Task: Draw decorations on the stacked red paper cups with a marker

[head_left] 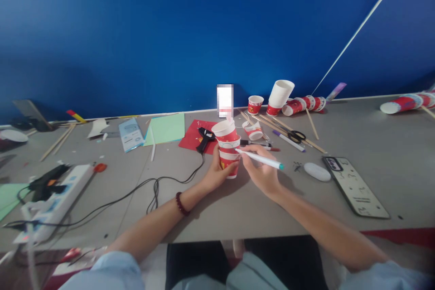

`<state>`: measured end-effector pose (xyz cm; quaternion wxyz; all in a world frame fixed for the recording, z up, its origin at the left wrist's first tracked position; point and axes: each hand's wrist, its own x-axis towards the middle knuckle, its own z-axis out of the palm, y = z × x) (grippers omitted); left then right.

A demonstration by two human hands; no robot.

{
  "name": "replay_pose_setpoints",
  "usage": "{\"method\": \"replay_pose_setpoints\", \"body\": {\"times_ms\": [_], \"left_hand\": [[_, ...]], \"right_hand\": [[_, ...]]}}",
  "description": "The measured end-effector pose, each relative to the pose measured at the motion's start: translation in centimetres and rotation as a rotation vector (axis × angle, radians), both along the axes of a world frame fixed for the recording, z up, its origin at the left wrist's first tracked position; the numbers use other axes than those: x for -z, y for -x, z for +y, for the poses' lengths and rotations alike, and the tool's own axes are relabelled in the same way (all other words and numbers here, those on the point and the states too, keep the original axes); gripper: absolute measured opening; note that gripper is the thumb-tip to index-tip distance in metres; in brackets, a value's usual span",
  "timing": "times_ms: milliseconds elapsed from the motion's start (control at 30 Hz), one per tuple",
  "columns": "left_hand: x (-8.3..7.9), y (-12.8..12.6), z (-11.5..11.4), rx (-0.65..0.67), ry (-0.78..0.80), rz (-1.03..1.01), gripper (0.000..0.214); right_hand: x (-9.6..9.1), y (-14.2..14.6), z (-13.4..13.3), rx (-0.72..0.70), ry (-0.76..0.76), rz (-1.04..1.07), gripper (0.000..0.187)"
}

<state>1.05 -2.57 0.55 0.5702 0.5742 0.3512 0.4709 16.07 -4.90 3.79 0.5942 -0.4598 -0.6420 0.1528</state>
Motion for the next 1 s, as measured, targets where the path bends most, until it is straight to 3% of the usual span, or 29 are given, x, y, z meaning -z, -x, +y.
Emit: {"method": "replay_pose_setpoints", "body": {"times_ms": [433,1000], "left_hand": [[-0.04,0.01,0.01,-0.028,-0.020,0.018,0.082],[0.35,0.15,0.06,-0.022,-0.018,0.013,0.075]], "right_hand": [[-0.06,-0.03,-0.02,-0.060,0.042,-0.017,0.007],[0.10,-0.10,0.16,-0.005,0.024,0.004,0.005]]}}
